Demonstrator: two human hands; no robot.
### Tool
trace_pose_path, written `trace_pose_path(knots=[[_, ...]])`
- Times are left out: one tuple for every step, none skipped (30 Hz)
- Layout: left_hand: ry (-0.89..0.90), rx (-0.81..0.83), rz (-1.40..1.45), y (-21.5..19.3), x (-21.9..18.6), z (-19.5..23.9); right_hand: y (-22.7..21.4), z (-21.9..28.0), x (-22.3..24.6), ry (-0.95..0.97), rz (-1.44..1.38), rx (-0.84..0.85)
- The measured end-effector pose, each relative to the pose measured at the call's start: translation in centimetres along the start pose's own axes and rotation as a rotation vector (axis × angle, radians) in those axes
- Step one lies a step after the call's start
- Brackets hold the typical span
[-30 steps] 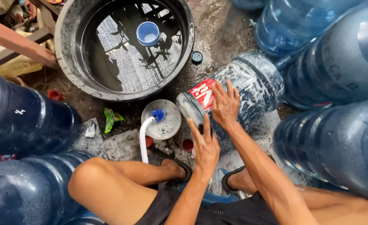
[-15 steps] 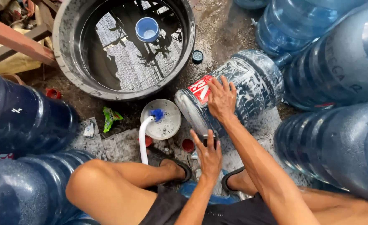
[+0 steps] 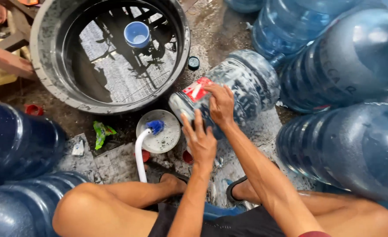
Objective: The person scrubs the exterior of a large blue water jug with a brush and soapy water. They rotate the jug to clean different sides and then rinse it with water from a white pipe.
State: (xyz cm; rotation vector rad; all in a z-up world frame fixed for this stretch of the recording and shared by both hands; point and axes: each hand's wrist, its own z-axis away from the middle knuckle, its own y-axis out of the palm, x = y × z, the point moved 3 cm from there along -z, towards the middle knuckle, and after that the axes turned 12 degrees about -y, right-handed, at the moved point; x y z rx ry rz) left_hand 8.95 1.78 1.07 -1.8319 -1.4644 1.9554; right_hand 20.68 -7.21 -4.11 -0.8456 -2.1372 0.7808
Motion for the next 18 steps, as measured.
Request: trace_pose_path(knots=[[-0.009,0.031,0.056,-0.1,0.2,-1.7,-1.5,-0.9,1.1,0.027,-0.189,-0.178],[0.000,0.025,0.065,-0.3,0.4,-3.1,-2.1,1.3,1.3,0.019,-0.184,-0.188],[-0.080,0.139,0.084,-0.4,1.0,-4.4,-2.8,3.9,1.0,0.245,-0.193,-0.318],[-0.159,0.252,0.104,-0.3,1.6,-5.7,-3.3,6.7,0.6,0.473,-0.203,-0.444],[-0.156,0.249,0.099,0.0,2.4,-6.6,0.4,12.6,-3.3,0.475,-0.208,-0.448],[-0.196,0.319,0.077,0.6,3.3,-7.4,4.6,19.7,-7.1,0.932,-0.446,-0.487],[-0.233,0.401,0.051,1.3,4.1,-7.9,8.7,27.2,-9.1,1.398,-0.683,-0.513],[-0.224,0.411,0.042,1.2,4.4,-8.8,7.5,25.4,-6.0,1.410,-0.684,-0.523],[-0.233,0.493,-0.013,1.2,4.8,-9.8,7.2,23.7,-2.6,1.601,-0.929,-0.454],[-0.242,0.575,-0.070,1.1,5.2,-10.8,6.9,21.9,1.0,1.778,-1.182,-0.372],[-0.237,0.577,-0.084,1.1,5.3,-11.9,6.9,20.3,1.8,1.788,-1.193,-0.376],[-0.201,0.655,-0.102,1.1,5.4,-12.9,6.9,18.6,2.8,1.816,-1.315,-0.479],[-0.174,0.736,-0.117,1.2,5.5,-13.6,6.6,17.2,3.7,1.843,-1.426,-0.580],[-0.179,0.740,-0.127,0.8,6.1,-13.5,6.8,17.6,4.2,1.856,-1.428,-0.579],[-0.188,0.781,-0.116,0.9,6.2,-13.8,6.9,17.3,3.9,1.838,-1.401,-0.606],[-0.198,0.823,-0.105,0.9,6.3,-14.2,6.9,17.0,3.7,1.821,-1.375,-0.632],[-0.195,0.824,-0.100,0.9,6.3,-13.8,6.6,16.8,3.3,1.815,-1.373,-0.635],[-0.200,0.835,-0.056,0.9,6.4,-13.3,6.2,16.7,2.8,1.792,-1.323,-0.673]])
